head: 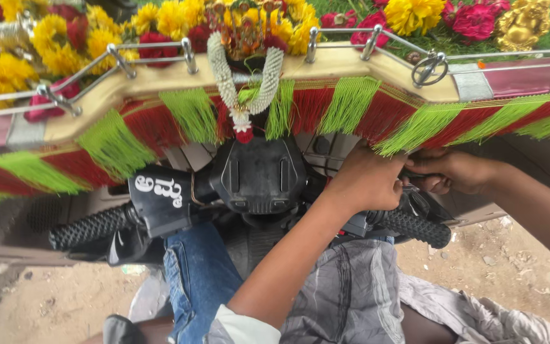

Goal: The person is seated on a decorated motorcycle, working on the engine area beneath the dashboard. They use their hands to manipulate components and wires, then use a screwdriver to tighten or adjust a part near the handlebars.

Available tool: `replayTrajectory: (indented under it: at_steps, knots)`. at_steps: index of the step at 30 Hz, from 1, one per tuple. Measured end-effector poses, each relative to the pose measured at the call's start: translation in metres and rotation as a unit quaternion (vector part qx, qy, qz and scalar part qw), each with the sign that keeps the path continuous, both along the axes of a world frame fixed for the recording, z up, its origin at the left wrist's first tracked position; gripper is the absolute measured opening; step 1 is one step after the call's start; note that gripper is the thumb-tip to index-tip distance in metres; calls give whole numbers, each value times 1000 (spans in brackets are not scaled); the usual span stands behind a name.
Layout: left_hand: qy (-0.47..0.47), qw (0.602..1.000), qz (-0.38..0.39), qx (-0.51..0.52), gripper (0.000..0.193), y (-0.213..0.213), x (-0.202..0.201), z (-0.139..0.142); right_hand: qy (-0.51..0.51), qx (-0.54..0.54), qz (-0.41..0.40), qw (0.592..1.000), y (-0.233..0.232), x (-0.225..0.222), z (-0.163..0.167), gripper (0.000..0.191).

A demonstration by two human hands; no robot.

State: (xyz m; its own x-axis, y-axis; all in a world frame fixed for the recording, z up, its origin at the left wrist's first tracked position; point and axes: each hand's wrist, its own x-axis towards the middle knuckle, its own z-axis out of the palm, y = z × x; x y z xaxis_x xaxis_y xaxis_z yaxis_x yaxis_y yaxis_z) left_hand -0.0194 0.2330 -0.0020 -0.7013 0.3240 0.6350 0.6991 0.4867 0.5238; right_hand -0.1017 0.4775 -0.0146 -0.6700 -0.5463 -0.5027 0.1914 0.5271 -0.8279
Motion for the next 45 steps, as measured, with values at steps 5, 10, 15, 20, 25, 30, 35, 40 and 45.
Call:
replayTrajectory:
  at_steps: [5, 10, 15, 20, 25, 30, 35, 40, 45]
  knots:
    - [-48, 996, 72, -24, 15, 6, -5, -3, 306, 84, -5, 948, -10, 12, 9, 22]
    - [56, 993, 102, 6, 21, 9, -12, -9, 679, 232, 146, 682, -30, 49, 25, 30]
    - [-52, 996, 74, -5, 12, 6, -14, -6, 639, 223, 32, 735, -48, 52, 25, 16]
    - [-26, 999, 46, 11, 24, 2, -6, -1, 445, 96, 16, 890, -18, 24, 8, 29]
    - [-18, 990, 136, -42, 29, 11, 2, -9, 107, 33, -70, 991, -12, -16, -33, 28]
    - [-38, 986, 138, -79, 16, 11, -3, -21, 186, 99, -71, 975, 1, 1, -16, 21]
    - [-23, 988, 135, -65, 17, 12, -7, -18, 637, 229, 117, 727, -20, 35, 4, 25]
    - [-39, 995, 90, -13, 13, 4, -5, -7, 491, 254, 73, 830, -24, 29, -7, 26]
    - [-90, 993, 16, -77, 17, -3, 3, -3, 62, -57, 48, 995, 7, 2, -23, 25]
